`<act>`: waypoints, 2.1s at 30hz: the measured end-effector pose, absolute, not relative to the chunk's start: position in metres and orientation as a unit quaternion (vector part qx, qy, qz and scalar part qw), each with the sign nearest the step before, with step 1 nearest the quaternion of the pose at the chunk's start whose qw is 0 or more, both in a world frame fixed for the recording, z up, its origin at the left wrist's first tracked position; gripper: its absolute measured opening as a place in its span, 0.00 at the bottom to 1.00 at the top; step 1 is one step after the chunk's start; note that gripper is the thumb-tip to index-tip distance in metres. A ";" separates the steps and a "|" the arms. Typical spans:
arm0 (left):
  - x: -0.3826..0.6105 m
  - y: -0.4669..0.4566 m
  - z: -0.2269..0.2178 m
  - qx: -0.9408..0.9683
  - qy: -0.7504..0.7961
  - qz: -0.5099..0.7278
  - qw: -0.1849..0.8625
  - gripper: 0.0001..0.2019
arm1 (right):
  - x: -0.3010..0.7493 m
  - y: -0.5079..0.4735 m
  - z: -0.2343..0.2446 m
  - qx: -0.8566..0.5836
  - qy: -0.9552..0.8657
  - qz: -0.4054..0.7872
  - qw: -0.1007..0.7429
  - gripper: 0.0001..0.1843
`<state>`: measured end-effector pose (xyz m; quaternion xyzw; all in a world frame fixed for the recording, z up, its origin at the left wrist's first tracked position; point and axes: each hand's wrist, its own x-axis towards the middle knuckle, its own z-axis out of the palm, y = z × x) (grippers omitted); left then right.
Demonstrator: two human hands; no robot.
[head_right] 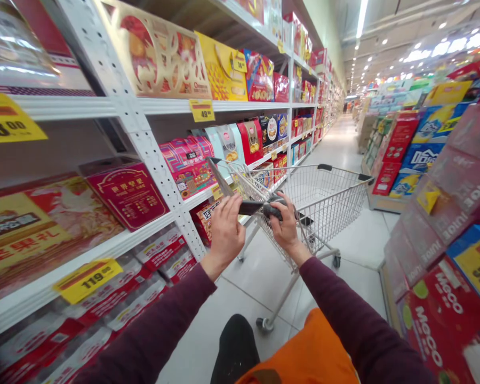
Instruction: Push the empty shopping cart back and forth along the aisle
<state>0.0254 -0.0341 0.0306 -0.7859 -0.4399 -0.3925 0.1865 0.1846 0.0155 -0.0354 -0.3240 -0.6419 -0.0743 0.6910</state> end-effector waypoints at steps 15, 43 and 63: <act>0.051 0.039 0.054 -0.802 -0.517 -0.228 0.194 0.32 | 0.246 -0.055 0.019 -0.333 -0.711 -0.166 0.596 0.15; 0.117 0.020 0.053 -0.841 -0.436 -0.260 0.189 0.31 | 0.278 -0.041 0.066 -0.585 -0.713 -0.269 0.276 0.18; 0.104 0.015 0.073 -0.822 -0.433 -0.348 0.130 0.29 | 0.234 -0.006 0.083 -0.566 -0.745 -0.175 0.307 0.31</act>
